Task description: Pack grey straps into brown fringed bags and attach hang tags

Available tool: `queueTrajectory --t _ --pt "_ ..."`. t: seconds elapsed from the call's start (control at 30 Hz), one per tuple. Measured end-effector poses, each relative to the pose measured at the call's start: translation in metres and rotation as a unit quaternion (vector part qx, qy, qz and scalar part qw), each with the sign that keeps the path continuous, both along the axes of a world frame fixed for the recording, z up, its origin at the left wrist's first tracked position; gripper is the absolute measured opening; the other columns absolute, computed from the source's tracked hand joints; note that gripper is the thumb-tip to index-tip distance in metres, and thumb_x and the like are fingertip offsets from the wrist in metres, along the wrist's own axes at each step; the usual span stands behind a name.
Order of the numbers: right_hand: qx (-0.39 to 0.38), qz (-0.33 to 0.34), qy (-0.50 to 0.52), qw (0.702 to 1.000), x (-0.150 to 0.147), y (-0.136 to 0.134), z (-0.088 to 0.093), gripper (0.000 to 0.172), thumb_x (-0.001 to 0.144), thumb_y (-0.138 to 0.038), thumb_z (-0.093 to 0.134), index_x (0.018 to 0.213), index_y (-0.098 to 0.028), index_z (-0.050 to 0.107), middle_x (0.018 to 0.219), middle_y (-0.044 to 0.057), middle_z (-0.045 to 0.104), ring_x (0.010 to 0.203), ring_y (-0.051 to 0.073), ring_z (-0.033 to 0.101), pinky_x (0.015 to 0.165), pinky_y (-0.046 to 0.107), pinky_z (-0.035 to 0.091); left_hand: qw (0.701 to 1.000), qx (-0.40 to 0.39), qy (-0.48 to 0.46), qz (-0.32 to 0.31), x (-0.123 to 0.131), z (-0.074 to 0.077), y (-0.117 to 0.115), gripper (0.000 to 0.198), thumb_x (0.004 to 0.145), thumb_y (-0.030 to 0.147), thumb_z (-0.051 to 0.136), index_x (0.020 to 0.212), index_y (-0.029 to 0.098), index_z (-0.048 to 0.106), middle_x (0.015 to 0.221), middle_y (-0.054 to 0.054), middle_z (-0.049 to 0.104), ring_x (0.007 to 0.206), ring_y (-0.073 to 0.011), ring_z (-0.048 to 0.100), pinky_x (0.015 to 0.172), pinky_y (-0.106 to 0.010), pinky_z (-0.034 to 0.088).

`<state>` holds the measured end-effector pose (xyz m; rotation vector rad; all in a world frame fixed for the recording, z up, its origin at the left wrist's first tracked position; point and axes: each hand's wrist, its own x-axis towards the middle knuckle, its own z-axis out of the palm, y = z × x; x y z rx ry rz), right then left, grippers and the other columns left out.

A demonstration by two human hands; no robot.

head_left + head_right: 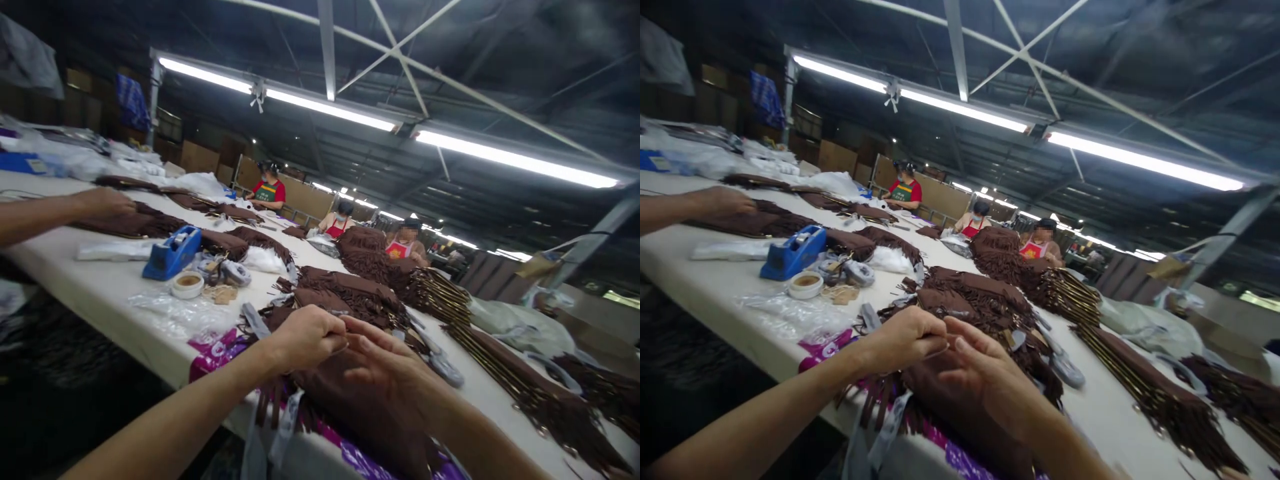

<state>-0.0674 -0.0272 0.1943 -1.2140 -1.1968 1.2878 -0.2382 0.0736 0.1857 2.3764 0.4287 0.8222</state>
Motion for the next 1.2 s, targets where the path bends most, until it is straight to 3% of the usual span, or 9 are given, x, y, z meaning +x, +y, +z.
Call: queueTrajectory --t 0.07,0.17,0.3,0.43,0.57,0.73,0.9,1.07,1.2 --pt "-0.028 0.013 0.108 0.994 -0.022 0.01 -0.014 0.04 0.077 -0.034 0.079 0.113 -0.022 0.067 0.106 0.005 0.071 0.083 0.013 0.068 0.07 0.022 0.056 0.999 0.045 0.013 0.014 -0.005 0.003 0.005 0.026 0.083 0.017 0.054 0.059 0.017 0.063 0.057 0.001 0.058 0.054 -0.0111 0.045 0.054 -0.022 0.029" --pt "-0.061 -0.008 0.167 0.984 -0.034 0.023 -0.029 0.033 0.071 -0.029 0.084 0.099 -0.018 0.071 0.085 0.001 0.071 0.066 0.007 0.065 0.06 0.016 0.053 0.995 0.085 0.034 0.042 -0.016 -0.004 0.014 0.025 0.082 0.015 0.055 0.058 0.016 0.062 0.059 0.0 0.062 0.056 -0.0117 0.05 0.056 -0.022 0.032" --pt "-0.063 -0.014 0.142 0.988 -0.035 0.037 -0.04 0.039 0.069 -0.027 0.086 0.103 -0.018 0.07 0.084 0.001 0.068 0.055 0.004 0.054 0.044 0.011 0.04 0.987 0.134 0.062 0.068 -0.026 -0.017 0.017 0.023 0.085 0.016 0.054 0.065 0.017 0.065 0.068 -0.002 0.068 0.065 -0.0155 0.059 0.061 -0.023 0.038" --pt "-0.062 0.041 0.129 0.989 -0.033 0.045 -0.047 0.033 0.073 -0.032 0.082 0.099 -0.015 0.07 0.071 -0.002 0.059 0.042 -0.001 0.029 0.037 0.011 0.024 0.969 0.193 0.127 0.088 -0.026 -0.014 0.016 0.015 0.083 0.016 0.056 0.071 0.018 0.065 0.076 -0.004 0.07 0.071 -0.0198 0.063 0.061 -0.025 0.042" --pt "-0.068 0.016 0.051 0.996 -0.024 0.049 -0.054 0.03 0.077 -0.041 0.078 0.094 -0.017 0.069 0.061 -0.005 0.052 0.044 0.002 0.032 0.04 0.013 0.025 0.968 0.199 0.139 0.069 -0.026 -0.013 0.024 0.018 0.087 0.019 0.054 0.071 0.019 0.064 0.076 -0.003 0.07 0.072 -0.0186 0.063 0.062 -0.024 0.041" --pt "-0.008 -0.007 -0.128 0.992 -0.014 0.051 -0.064 0.033 0.078 -0.047 0.073 0.07 -0.016 0.063 0.061 -0.002 0.055 0.055 0.009 0.043 0.049 0.02 0.035 0.989 0.107 0.099 0.017 -0.027 -0.046 0.039 0.019 0.084 0.013 0.056 0.068 0.018 0.065 0.07 0.0 0.068 0.07 -0.0143 0.061 0.063 -0.02 0.039" --pt "0.016 0.005 -0.225 0.974 -0.007 0.052 -0.075 0.033 0.081 -0.047 0.067 0.07 -0.016 0.066 0.063 -0.001 0.057 0.059 0.012 0.047 0.052 0.022 0.037 0.991 -0.129 -0.033 -0.026 -0.026 -0.082 0.041 0.014 0.076 0.009 0.059 0.073 0.014 0.072 0.072 -0.001 0.069 0.068 -0.0124 0.06 0.063 -0.019 0.041" --pt "0.049 -0.011 -0.265 0.963 -0.007 0.057 -0.071 0.03 0.077 -0.045 0.069 0.078 -0.016 0.075 0.071 0.003 0.068 0.067 0.017 0.056 0.061 0.026 0.043 0.938 -0.329 -0.102 -0.03 -0.019 -0.09 0.037 0.007 0.07 0.016 0.061 0.068 0.013 0.067 0.062 0.003 0.059 0.061 -0.0108 0.052 0.057 -0.019 0.038" --pt "0.074 -0.028 -0.279 0.957 -0.008 0.058 -0.072 0.03 0.079 -0.044 0.066 0.077 -0.016 0.074 0.069 0.003 0.068 0.065 0.017 0.056 0.058 0.025 0.043 0.949 -0.299 -0.095 0.006 -0.013 -0.088 0.032 0.016 0.078 0.016 0.05 0.063 0.015 0.056 0.06 0.005 0.049 0.058 -0.0094 0.044 0.055 -0.02 0.033"
